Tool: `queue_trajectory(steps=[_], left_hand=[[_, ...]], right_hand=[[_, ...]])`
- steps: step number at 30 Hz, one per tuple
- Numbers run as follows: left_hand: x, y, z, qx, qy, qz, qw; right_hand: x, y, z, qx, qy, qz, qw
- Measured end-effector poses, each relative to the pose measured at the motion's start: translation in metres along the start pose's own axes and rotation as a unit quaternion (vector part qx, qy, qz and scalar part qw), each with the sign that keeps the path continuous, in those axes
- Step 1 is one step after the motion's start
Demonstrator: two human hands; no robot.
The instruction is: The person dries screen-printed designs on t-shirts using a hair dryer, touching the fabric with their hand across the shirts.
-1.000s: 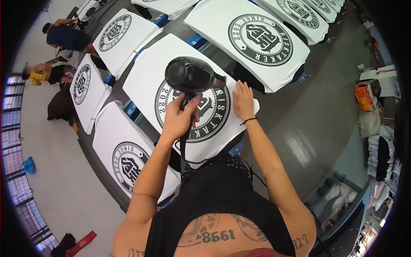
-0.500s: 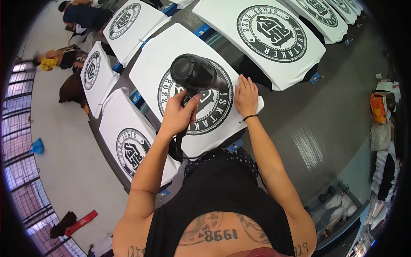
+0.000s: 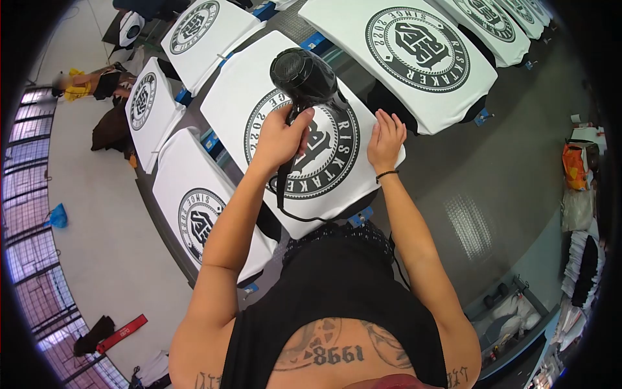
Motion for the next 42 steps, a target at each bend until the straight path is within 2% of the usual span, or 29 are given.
queue_trajectory(steps=[1, 3, 4, 7, 11, 14, 22, 27, 30, 35, 37, 42], left_hand=[[-0.004, -0.001, 0.000, 0.000, 0.000, 0.002, 1.000], [-0.021, 0.005, 0.005, 0.024, -0.013, 0.086, 0.996], [-0.033, 0.006, 0.011, 0.000, -0.031, 0.099, 0.995], [-0.070, 0.002, 0.026, 0.027, -0.044, 0.071, 0.996], [-0.097, -0.006, 0.029, 0.029, -0.058, 0.059, 0.996], [-0.107, -0.008, 0.035, 0.033, -0.063, 0.048, 0.996], [-0.138, -0.021, 0.058, -0.001, -0.070, 0.023, 0.997], [-0.166, -0.034, 0.070, -0.005, -0.086, -0.033, 0.996], [-0.179, -0.041, 0.081, -0.061, -0.107, -0.059, 0.991], [-0.195, -0.054, 0.099, -0.067, -0.115, -0.077, 0.988], [-0.203, -0.059, 0.107, -0.069, -0.143, -0.121, 0.980], [-0.212, -0.084, 0.117, -0.070, -0.122, -0.189, 0.972]], right_hand=[[-0.002, -0.003, -0.002, -0.001, 0.001, 0.000, 1.000], [-0.005, -0.012, -0.007, 0.021, -0.015, -0.017, 1.000], [-0.006, -0.019, -0.010, 0.021, -0.018, -0.016, 0.999], [-0.019, -0.048, -0.007, 0.027, -0.005, 0.009, 1.000], [-0.031, -0.055, 0.010, 0.012, -0.062, 0.099, 0.993], [-0.034, -0.034, 0.023, -0.021, -0.125, 0.172, 0.977], [-0.010, 0.030, 0.038, -0.116, -0.223, 0.249, 0.935], [-0.007, 0.050, 0.035, -0.169, -0.253, 0.254, 0.918], [-0.003, 0.046, 0.038, -0.155, -0.245, 0.240, 0.927], [-0.006, 0.047, 0.040, -0.201, -0.241, 0.272, 0.910], [-0.007, 0.050, 0.038, -0.202, -0.239, 0.276, 0.909], [-0.008, 0.049, 0.038, -0.189, -0.238, 0.277, 0.911]])
Point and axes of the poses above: each hand's wrist, its own x-axis towards the middle knuckle, its own y-axis out of the palm, z = x × y, the point moved 5 cm from there along x, towards the middle knuckle, and after that the axes turned 1 degree about x, right-handed, at the moved point
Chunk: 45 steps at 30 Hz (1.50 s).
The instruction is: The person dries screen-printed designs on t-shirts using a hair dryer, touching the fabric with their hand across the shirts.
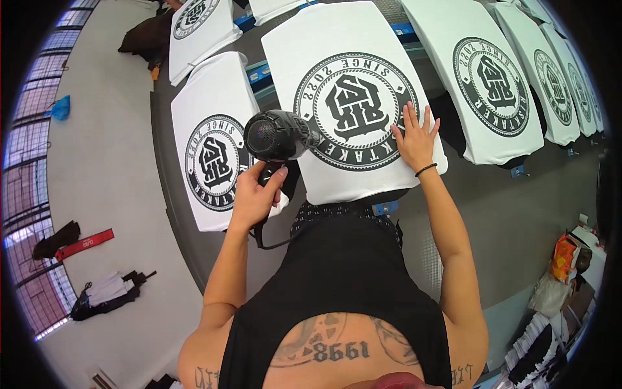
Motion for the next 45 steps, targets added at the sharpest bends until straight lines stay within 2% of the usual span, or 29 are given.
queue_trajectory(steps=[5, 7, 10, 13, 23, 33, 35, 45], left_hand=[[0.002, -0.001, 0.006, -0.055, -0.008, 0.042, 0.998], [0.007, 0.000, 0.007, -0.039, 0.004, 0.031, 0.999], [0.021, -0.009, 0.000, 0.005, 0.012, -0.040, 0.999], [0.037, -0.019, -0.005, -0.049, -0.003, -0.034, 0.998], [0.064, -0.045, -0.007, -0.026, 0.020, -0.085, 0.996], [0.013, -0.028, 0.010, -0.049, -0.030, -0.007, 0.998], [0.004, -0.021, 0.011, -0.045, -0.033, 0.006, 0.998], [-0.002, 0.053, -0.023, 0.002, -0.018, 0.153, 0.988]], right_hand=[[0.000, 0.003, 0.000, 0.000, -0.002, 0.005, 1.000], [-0.001, 0.003, 0.000, 0.001, -0.003, 0.009, 1.000], [0.000, 0.000, 0.001, 0.005, -0.008, -0.001, 1.000], [-0.001, 0.000, 0.001, -0.002, -0.009, 0.015, 1.000], [-0.001, 0.001, 0.000, 0.003, -0.008, 0.022, 1.000], [-0.004, 0.002, -0.005, 0.030, 0.007, 0.002, 1.000], [-0.010, 0.000, -0.006, 0.069, 0.014, -0.022, 0.997], [-0.052, -0.006, -0.025, 0.149, 0.076, -0.100, 0.981]])
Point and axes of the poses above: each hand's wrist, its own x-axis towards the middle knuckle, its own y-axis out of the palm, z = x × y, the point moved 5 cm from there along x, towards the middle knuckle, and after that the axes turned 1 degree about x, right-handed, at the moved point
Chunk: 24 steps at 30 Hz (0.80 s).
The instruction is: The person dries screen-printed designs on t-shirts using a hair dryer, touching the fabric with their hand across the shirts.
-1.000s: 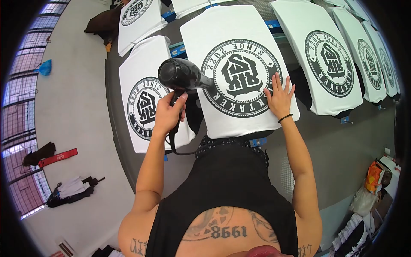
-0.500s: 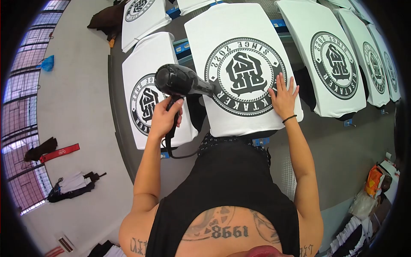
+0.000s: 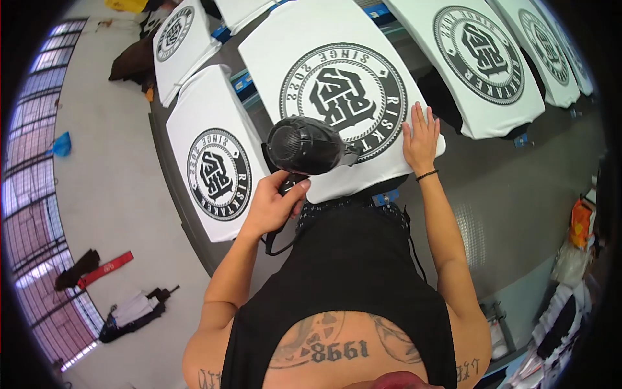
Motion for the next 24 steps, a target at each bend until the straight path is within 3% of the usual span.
queue_trajectory(steps=[10, 13, 18, 24], left_hand=[[0.064, 0.070, -0.064, 0.096, 0.066, 0.088, 0.989], [0.088, 0.082, -0.079, 0.093, 0.094, 0.094, 0.987], [0.124, 0.093, -0.111, 0.129, 0.120, 0.100, 0.979], [0.163, 0.090, -0.140, 0.136, 0.158, 0.041, 0.977]], right_hand=[[-0.001, -0.008, -0.006, 0.072, 0.042, -0.080, 0.993], [-0.003, -0.009, -0.011, 0.149, 0.066, -0.112, 0.980], [-0.007, -0.021, -0.005, 0.114, 0.061, -0.159, 0.979], [-0.008, -0.026, -0.003, 0.066, 0.073, -0.151, 0.984]])
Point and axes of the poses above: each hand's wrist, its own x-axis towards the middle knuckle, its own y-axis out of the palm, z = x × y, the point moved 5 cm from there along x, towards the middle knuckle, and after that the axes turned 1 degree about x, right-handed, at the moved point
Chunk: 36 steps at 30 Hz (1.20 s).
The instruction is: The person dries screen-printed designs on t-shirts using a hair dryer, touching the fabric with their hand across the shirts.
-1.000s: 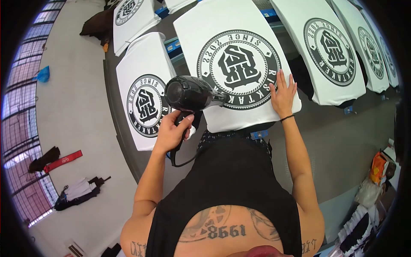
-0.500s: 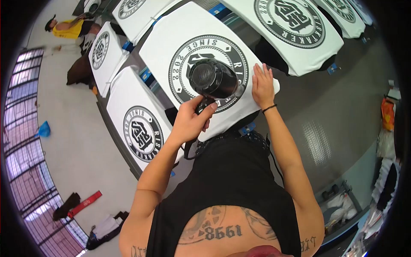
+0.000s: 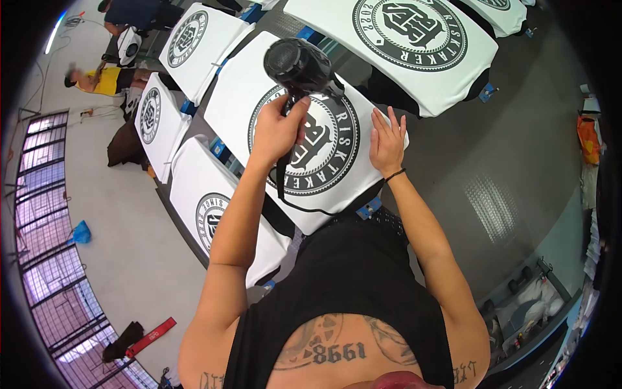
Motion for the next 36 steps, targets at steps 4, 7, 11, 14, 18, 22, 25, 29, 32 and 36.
queue_trajectory(steps=[4, 7, 11, 14, 18, 22, 25, 29, 32, 36], left_hand=[[0.011, -0.008, -0.012, 0.004, -0.015, -0.003, 1.000], [0.017, -0.011, -0.013, 0.005, -0.016, 0.005, 1.000], [0.020, -0.013, -0.018, 0.054, 0.009, -0.031, 0.998], [0.007, -0.010, -0.014, 0.018, -0.006, 0.026, 0.999], [-0.028, 0.000, 0.002, 0.040, -0.016, 0.087, 0.995], [-0.080, 0.003, 0.007, 0.056, -0.059, 0.099, 0.992], [-0.109, -0.004, 0.029, 0.022, -0.073, 0.110, 0.991], [-0.147, -0.021, 0.059, -0.001, -0.115, 0.090, 0.989], [-0.171, -0.041, 0.077, -0.018, -0.118, 0.056, 0.991], [-0.202, -0.074, 0.097, -0.074, -0.158, -0.012, 0.985]], right_hand=[[0.001, -0.001, 0.000, 0.001, 0.003, 0.000, 1.000], [0.001, 0.000, -0.001, 0.000, 0.008, 0.001, 1.000], [0.002, 0.001, -0.001, 0.003, 0.008, -0.009, 1.000], [0.003, -0.001, -0.002, 0.023, 0.011, -0.017, 1.000], [0.000, -0.014, -0.001, 0.037, -0.004, -0.020, 0.999], [0.000, -0.023, 0.000, 0.009, -0.011, 0.004, 1.000], [0.006, -0.017, 0.009, -0.029, -0.050, 0.066, 0.996], [0.012, 0.003, 0.023, -0.036, -0.096, 0.135, 0.986], [0.017, 0.023, 0.030, -0.078, -0.109, 0.171, 0.976], [0.023, 0.047, 0.031, -0.121, -0.136, 0.198, 0.963]])
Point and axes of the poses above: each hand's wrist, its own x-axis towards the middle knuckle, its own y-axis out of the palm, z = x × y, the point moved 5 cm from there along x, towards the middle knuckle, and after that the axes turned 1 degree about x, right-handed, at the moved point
